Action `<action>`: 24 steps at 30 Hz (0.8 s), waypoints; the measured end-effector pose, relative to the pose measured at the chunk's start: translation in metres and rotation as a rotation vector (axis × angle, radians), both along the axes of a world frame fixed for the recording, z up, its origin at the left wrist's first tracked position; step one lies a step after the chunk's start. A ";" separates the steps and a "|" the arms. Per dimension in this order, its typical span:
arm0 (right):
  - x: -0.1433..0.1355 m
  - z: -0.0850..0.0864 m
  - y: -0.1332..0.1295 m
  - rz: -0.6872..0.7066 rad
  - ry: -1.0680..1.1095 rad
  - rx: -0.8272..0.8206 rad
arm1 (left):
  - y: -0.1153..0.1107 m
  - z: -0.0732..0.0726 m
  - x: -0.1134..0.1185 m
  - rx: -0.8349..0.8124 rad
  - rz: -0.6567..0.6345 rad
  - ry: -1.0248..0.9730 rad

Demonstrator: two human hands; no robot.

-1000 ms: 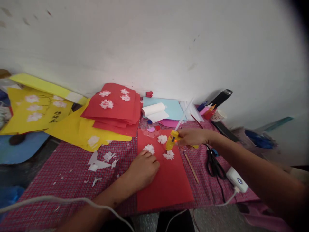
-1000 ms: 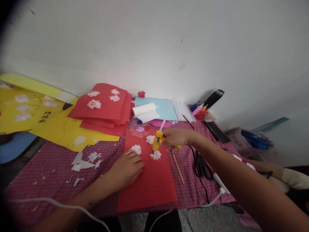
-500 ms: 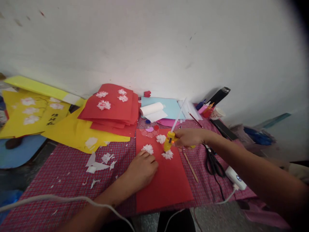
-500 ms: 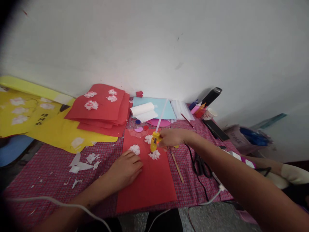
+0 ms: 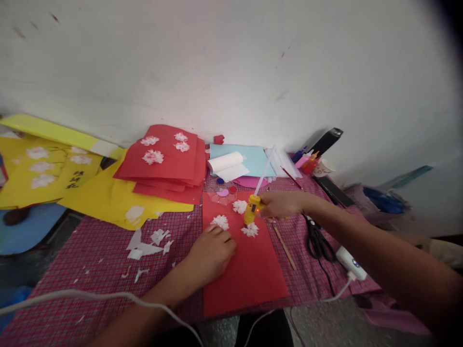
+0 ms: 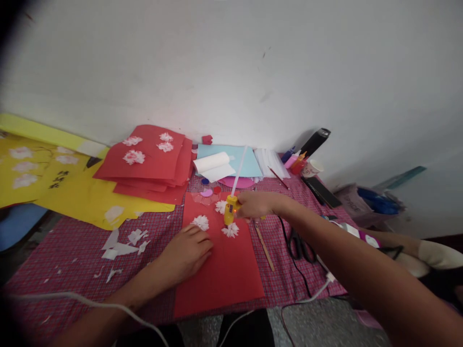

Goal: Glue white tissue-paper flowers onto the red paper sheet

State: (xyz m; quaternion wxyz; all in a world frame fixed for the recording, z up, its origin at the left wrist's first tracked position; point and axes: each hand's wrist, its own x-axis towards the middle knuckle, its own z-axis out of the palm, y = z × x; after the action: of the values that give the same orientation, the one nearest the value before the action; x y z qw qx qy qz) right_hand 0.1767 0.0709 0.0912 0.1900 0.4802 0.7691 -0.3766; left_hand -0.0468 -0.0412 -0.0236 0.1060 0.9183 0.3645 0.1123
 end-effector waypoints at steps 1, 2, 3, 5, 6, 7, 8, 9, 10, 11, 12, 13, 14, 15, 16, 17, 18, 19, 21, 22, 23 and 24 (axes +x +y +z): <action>0.000 0.000 0.000 0.013 0.003 -0.012 | 0.000 0.000 0.000 -0.003 0.002 -0.001; 0.001 0.000 0.001 0.025 0.009 -0.033 | 0.000 0.001 0.000 -0.005 0.001 0.000; 0.001 0.000 0.001 0.029 0.015 -0.050 | 0.000 0.001 0.000 -0.006 -0.002 0.002; 0.002 0.000 0.001 0.011 0.011 -0.035 | 0.000 0.002 0.000 -0.007 -0.004 0.006; 0.002 0.001 0.002 0.004 0.005 -0.026 | 0.000 0.003 0.000 -0.008 -0.003 0.009; 0.002 0.001 0.002 0.001 -0.002 -0.018 | 0.000 0.003 0.000 -0.010 -0.003 0.012; 0.002 0.001 0.002 -0.001 -0.005 -0.009 | 0.000 0.004 0.000 -0.013 -0.001 0.014; 0.003 0.001 0.001 0.001 -0.003 -0.004 | 0.000 0.004 0.000 -0.016 0.002 0.017; 0.003 0.001 0.001 0.007 0.002 -0.001 | 0.000 0.005 0.000 -0.019 0.003 0.021; 0.003 0.001 0.002 0.013 0.007 0.001 | 0.000 0.005 0.000 -0.022 0.003 0.023; 0.004 0.001 0.002 0.018 0.010 0.002 | 0.000 0.005 0.000 -0.023 0.004 0.024; 0.004 0.000 0.002 0.021 0.014 0.001 | 0.000 0.005 0.000 -0.023 0.004 0.024; 0.005 0.000 0.002 0.021 0.019 0.003 | 0.000 0.005 0.000 -0.023 0.005 0.022; 0.006 -0.001 0.002 0.021 0.022 0.003 | 0.000 0.004 0.000 -0.021 0.006 0.019; 0.006 -0.001 0.002 0.018 0.022 0.003 | 0.000 0.004 0.000 -0.018 0.009 0.015; 0.007 -0.002 0.002 0.014 0.018 0.004 | 0.000 0.004 0.000 -0.016 0.010 0.011; 0.008 -0.003 0.002 0.008 0.010 0.004 | 0.000 0.003 0.000 -0.015 0.012 0.009; 0.009 -0.003 0.002 0.000 0.004 0.003 | 0.000 0.003 0.000 -0.015 0.013 0.007; 0.011 -0.005 0.002 -0.011 0.002 0.000 | 0.000 0.003 0.000 -0.017 0.011 0.007; 0.012 -0.006 0.002 -0.012 0.007 0.000 | 0.000 0.003 0.000 -0.019 0.006 0.008; 0.012 -0.006 0.002 -0.008 0.013 0.002 | 0.000 0.003 0.000 -0.022 0.004 0.010; 0.013 -0.007 0.002 -0.003 0.017 0.006 | 0.001 0.004 0.000 -0.025 0.002 0.011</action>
State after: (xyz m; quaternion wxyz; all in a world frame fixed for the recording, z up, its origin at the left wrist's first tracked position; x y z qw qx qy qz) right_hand 0.1896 0.0731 0.0844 0.1816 0.4786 0.7711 -0.3786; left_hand -0.0468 -0.0406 -0.0196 0.1150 0.9171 0.3675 0.1027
